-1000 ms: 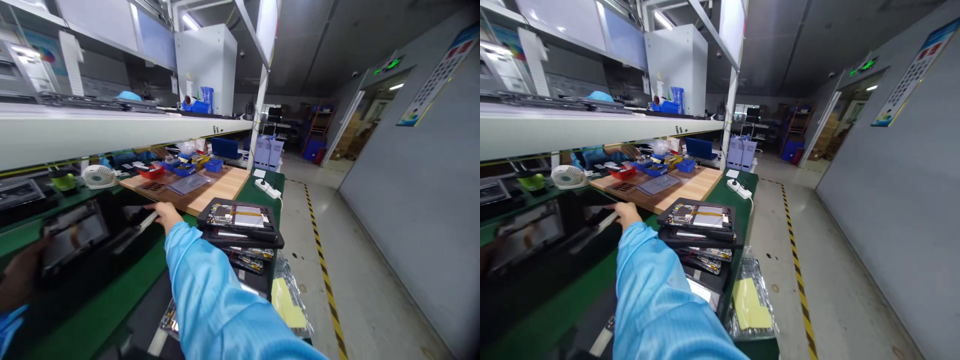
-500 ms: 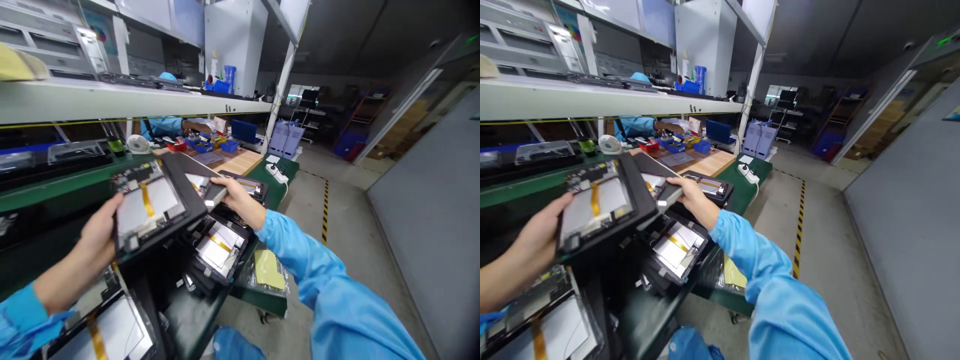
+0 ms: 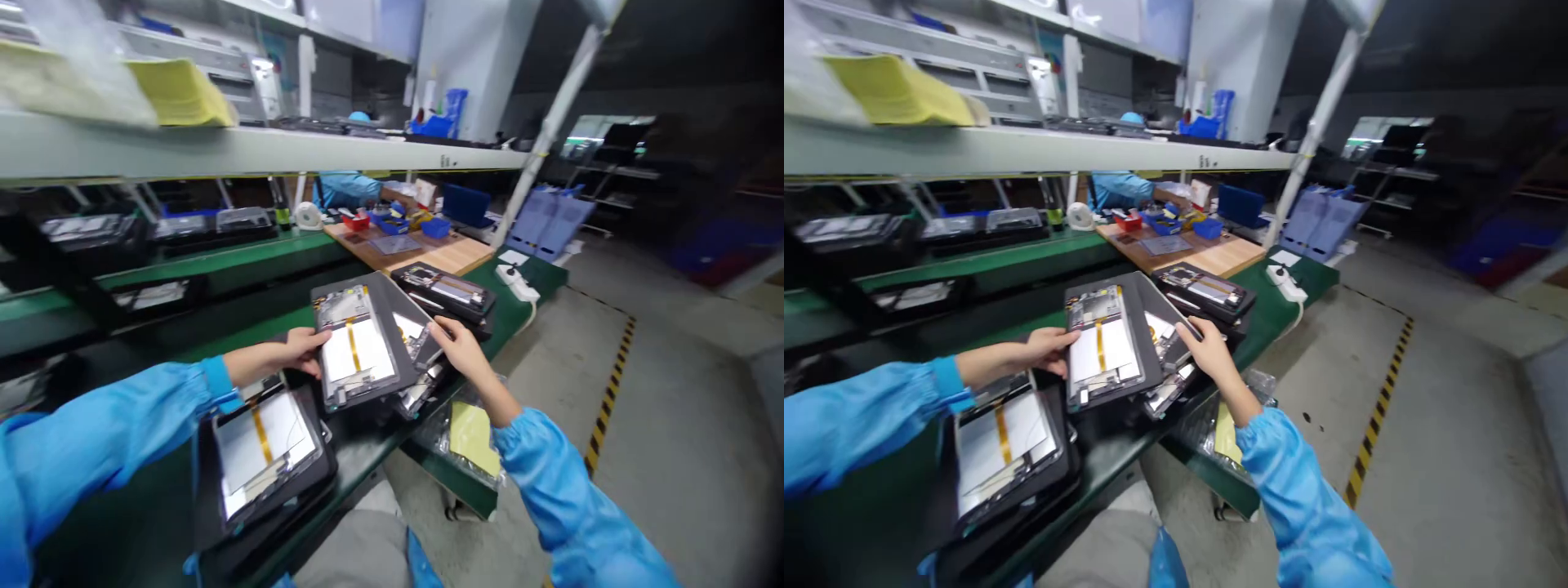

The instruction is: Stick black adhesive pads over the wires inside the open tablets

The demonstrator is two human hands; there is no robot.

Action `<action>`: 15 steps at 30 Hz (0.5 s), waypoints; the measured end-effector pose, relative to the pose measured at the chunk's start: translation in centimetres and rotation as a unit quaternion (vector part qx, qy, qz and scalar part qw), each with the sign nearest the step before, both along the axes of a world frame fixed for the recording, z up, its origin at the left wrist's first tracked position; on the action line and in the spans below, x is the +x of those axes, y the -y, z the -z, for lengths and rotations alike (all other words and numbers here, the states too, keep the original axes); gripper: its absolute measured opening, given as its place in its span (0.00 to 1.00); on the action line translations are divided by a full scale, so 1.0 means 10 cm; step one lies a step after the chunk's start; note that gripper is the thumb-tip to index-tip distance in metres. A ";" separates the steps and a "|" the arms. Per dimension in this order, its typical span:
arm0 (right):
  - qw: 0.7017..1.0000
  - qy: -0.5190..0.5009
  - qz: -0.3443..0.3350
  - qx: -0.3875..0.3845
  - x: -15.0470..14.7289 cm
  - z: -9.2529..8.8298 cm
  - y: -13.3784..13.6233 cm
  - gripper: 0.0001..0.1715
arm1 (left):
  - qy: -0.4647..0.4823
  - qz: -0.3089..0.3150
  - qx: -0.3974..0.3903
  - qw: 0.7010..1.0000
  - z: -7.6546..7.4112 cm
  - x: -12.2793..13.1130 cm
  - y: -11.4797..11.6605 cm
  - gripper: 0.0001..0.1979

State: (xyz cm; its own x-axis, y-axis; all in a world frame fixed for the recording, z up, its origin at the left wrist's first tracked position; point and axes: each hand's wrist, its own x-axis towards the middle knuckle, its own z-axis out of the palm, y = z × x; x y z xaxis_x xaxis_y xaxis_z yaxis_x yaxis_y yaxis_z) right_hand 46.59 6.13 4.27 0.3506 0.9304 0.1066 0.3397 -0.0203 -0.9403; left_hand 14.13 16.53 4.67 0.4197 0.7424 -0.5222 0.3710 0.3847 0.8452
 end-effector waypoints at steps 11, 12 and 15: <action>0.940 0.326 -0.081 -0.049 -0.30 0.01 0.15 0.71 | 0.031 0.051 0.004 0.998 -0.45 -0.32 0.02 0.21; 0.933 0.347 -0.076 -0.064 -0.33 0.02 0.16 0.70 | 0.007 0.057 0.013 0.998 -0.53 -0.41 -0.07 0.20; 0.923 0.368 -0.072 -0.084 -0.38 0.02 0.17 0.67 | -0.076 0.046 0.057 0.994 -0.78 -0.88 -0.35 0.18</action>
State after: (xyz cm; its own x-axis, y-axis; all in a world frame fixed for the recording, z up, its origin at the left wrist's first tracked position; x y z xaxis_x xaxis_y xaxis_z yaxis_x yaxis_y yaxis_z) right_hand 42.75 4.47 4.07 0.1120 0.9868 0.1168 0.8957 -0.0493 -0.4420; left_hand 5.32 19.99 12.52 0.4120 0.7626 -0.4987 0.5263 0.2476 0.8134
